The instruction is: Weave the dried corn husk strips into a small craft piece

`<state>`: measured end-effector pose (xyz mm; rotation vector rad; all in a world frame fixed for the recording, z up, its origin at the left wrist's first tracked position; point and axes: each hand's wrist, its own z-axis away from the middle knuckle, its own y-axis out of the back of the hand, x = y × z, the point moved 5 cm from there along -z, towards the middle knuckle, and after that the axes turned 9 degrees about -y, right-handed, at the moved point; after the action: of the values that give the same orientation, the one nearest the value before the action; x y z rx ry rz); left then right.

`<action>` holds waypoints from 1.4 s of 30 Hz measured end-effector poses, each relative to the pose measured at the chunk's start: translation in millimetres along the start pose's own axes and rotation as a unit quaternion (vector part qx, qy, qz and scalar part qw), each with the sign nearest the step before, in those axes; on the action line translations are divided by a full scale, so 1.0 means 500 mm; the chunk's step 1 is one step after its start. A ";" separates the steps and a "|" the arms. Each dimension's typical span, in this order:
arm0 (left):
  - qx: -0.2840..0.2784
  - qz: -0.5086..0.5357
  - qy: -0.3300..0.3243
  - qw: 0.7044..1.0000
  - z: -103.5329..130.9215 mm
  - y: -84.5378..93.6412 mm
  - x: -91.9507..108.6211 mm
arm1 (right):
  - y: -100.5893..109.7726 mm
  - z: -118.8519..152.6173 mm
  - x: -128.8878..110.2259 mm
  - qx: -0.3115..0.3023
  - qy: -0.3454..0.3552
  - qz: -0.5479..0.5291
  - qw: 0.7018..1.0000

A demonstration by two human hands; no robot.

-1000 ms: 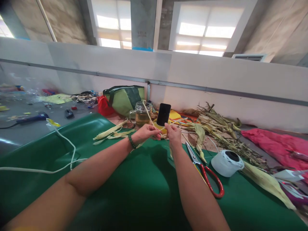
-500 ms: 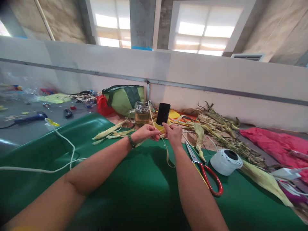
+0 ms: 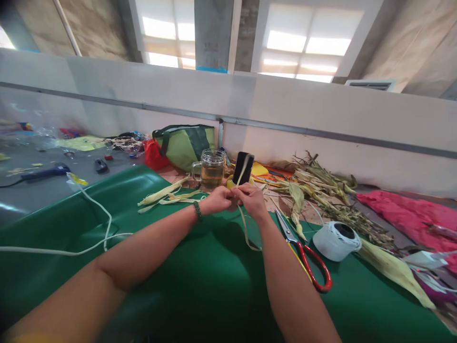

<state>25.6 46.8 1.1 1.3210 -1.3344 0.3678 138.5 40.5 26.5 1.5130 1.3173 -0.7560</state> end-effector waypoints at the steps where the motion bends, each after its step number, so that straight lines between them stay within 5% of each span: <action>1: -0.005 0.019 0.007 1.000 0.001 -0.002 0.002 | 0.001 0.000 0.004 0.005 -0.013 -0.007 1.000; 7: -0.022 0.050 0.058 0.997 0.007 -0.006 0.012 | 0.004 -0.003 0.028 0.069 -0.085 -0.027 0.994; 12: -0.076 0.051 0.087 0.992 0.017 -0.023 0.007 | 0.017 0.000 0.023 0.130 -0.056 -0.028 0.990; 16: -0.118 0.064 0.101 0.986 0.023 -0.039 0.000 | 0.017 0.004 0.011 0.111 -0.031 -0.072 0.991; 19: -0.054 0.126 0.134 0.981 0.014 -0.022 -0.012 | 0.023 0.007 0.002 0.117 -0.017 -0.124 0.985; 23: 0.068 0.241 0.132 0.959 -0.004 0.027 -0.025 | 0.034 0.006 -0.003 0.136 0.027 0.020 0.990; 30: 0.062 0.316 0.111 0.940 -0.004 0.038 -0.023 | 0.017 -0.011 0.032 0.032 0.039 0.171 0.984; 37: 0.110 0.344 0.094 0.928 -0.004 0.035 -0.019 | 0.019 -0.016 0.045 0.026 0.046 0.217 0.975; 42: 0.101 0.232 0.067 0.965 -0.007 0.042 -0.014 | 0.023 -0.002 0.023 0.079 0.049 0.209 0.973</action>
<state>8.0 59.6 6.1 1.1119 -1.5140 0.9200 152.0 46.1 19.2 1.8966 0.9728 -0.5274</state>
